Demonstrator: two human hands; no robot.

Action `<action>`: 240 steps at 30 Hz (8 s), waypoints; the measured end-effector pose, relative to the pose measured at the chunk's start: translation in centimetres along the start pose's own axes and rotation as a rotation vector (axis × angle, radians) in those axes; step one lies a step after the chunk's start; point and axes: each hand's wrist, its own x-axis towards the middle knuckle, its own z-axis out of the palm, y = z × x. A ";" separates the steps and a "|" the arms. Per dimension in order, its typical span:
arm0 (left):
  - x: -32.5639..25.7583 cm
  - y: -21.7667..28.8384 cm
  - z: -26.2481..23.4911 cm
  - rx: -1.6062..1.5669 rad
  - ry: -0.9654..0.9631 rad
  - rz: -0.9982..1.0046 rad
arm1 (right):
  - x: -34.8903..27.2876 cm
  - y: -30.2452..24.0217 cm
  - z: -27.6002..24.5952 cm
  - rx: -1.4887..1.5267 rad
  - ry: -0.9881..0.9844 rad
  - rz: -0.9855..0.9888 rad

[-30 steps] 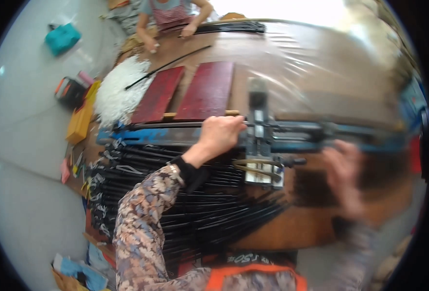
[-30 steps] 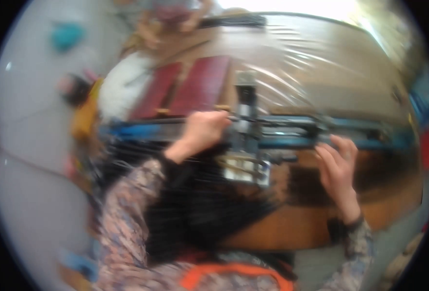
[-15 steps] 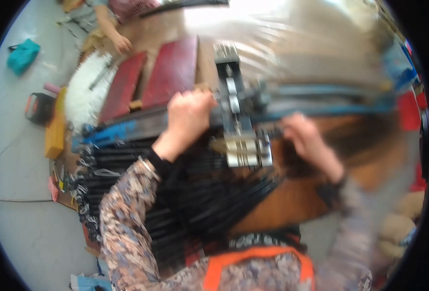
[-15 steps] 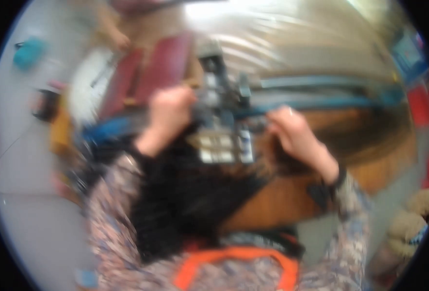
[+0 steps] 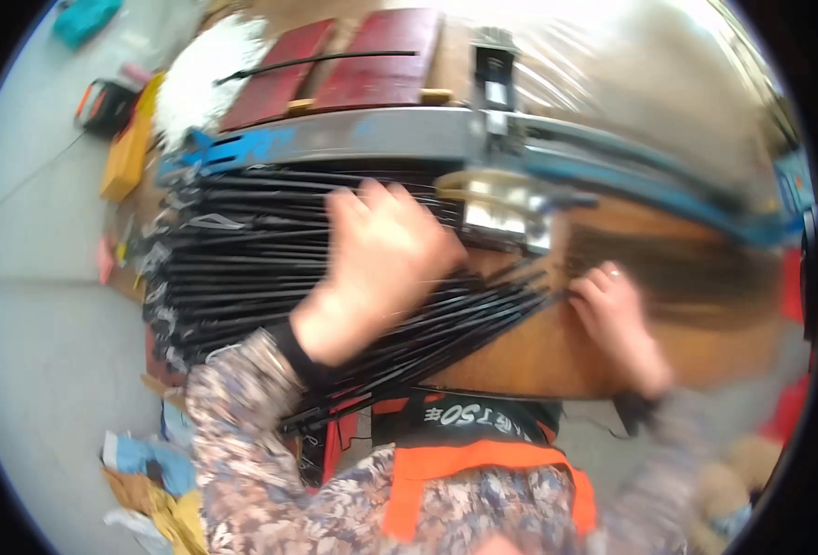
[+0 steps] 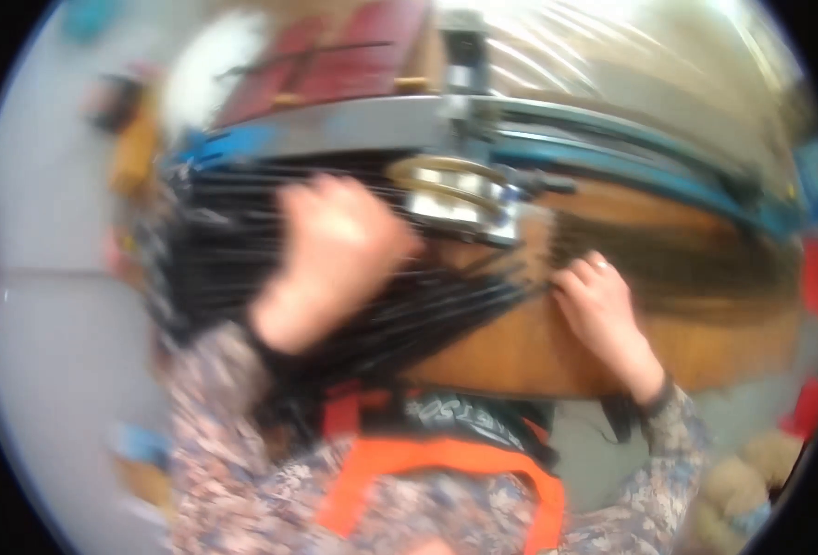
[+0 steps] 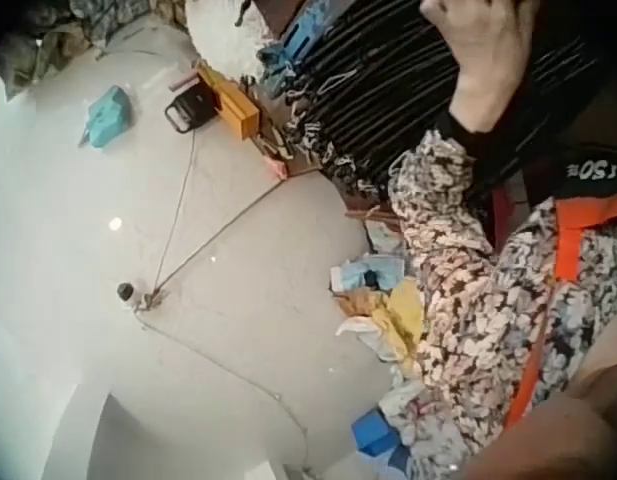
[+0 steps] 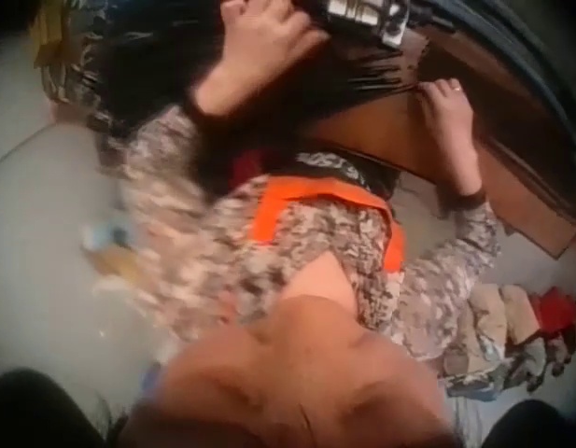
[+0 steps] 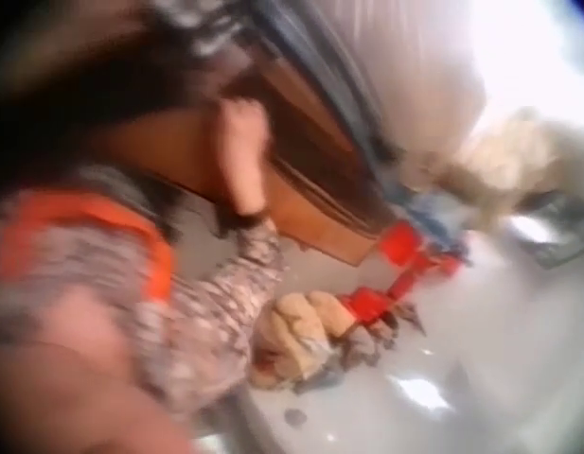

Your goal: Manually picking up thin metal rods and placing them into a specialized alignment jig or machine on a workbench.

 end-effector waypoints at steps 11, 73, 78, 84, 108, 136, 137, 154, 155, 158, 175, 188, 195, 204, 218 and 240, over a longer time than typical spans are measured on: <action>-8.4 11.5 3.2 -0.499 -0.004 -0.325 | 2.2 0.0 -1.2 0.352 -0.079 0.272; 12.8 9.5 -6.5 -0.357 0.093 0.521 | -4.0 7.5 -4.9 0.109 1.014 -0.022; 9.0 -1.3 -10.1 -0.280 0.167 -0.112 | -5.2 14.8 -2.6 0.122 0.859 0.150; 6.4 5.1 -18.2 -0.250 0.214 -0.077 | 1.9 7.5 -7.3 0.725 0.512 -0.147; 6.1 12.2 -8.3 -0.198 0.157 -0.060 | -11.2 26.2 -16.6 -0.265 0.589 -0.122; 12.5 13.6 -3.8 -0.436 0.092 -0.133 | -11.4 16.7 -16.9 -0.288 0.568 -0.169; 12.9 13.8 -3.4 -0.460 0.088 -0.098 | -11.9 16.3 -16.4 -0.272 0.548 -0.168; 12.6 14.9 -1.9 -0.386 0.177 -0.052 | -10.0 14.0 -11.2 0.415 0.300 -0.160; 12.6 14.7 -1.7 -0.326 0.225 -0.014 | -9.3 14.2 -11.3 0.398 0.312 -0.154; 14.0 14.7 -2.7 -0.333 0.255 0.125 | -9.1 14.0 -13.6 0.275 0.274 -0.133; -4.8 32.8 -9.5 -0.360 -0.196 -0.340 | -18.2 11.4 -11.0 0.168 -0.029 -0.137; 0.0 31.5 -12.4 -0.581 -0.065 -0.189 | -18.5 11.3 -11.5 0.161 0.219 -0.114; 0.9 32.6 -11.7 -0.571 -0.093 -0.163 | -19.9 12.0 -9.7 0.504 0.276 -0.027; 2.3 33.8 -13.2 -0.547 0.042 -0.196 | -18.7 11.9 -11.8 0.763 0.419 0.002; 3.4 35.5 -11.7 -0.644 -0.058 -0.254 | -18.5 13.8 -15.2 0.082 0.352 -0.400; 19.5 29.8 -16.9 -0.431 -0.035 0.460 | -22.5 27.1 -19.4 -0.100 0.797 0.009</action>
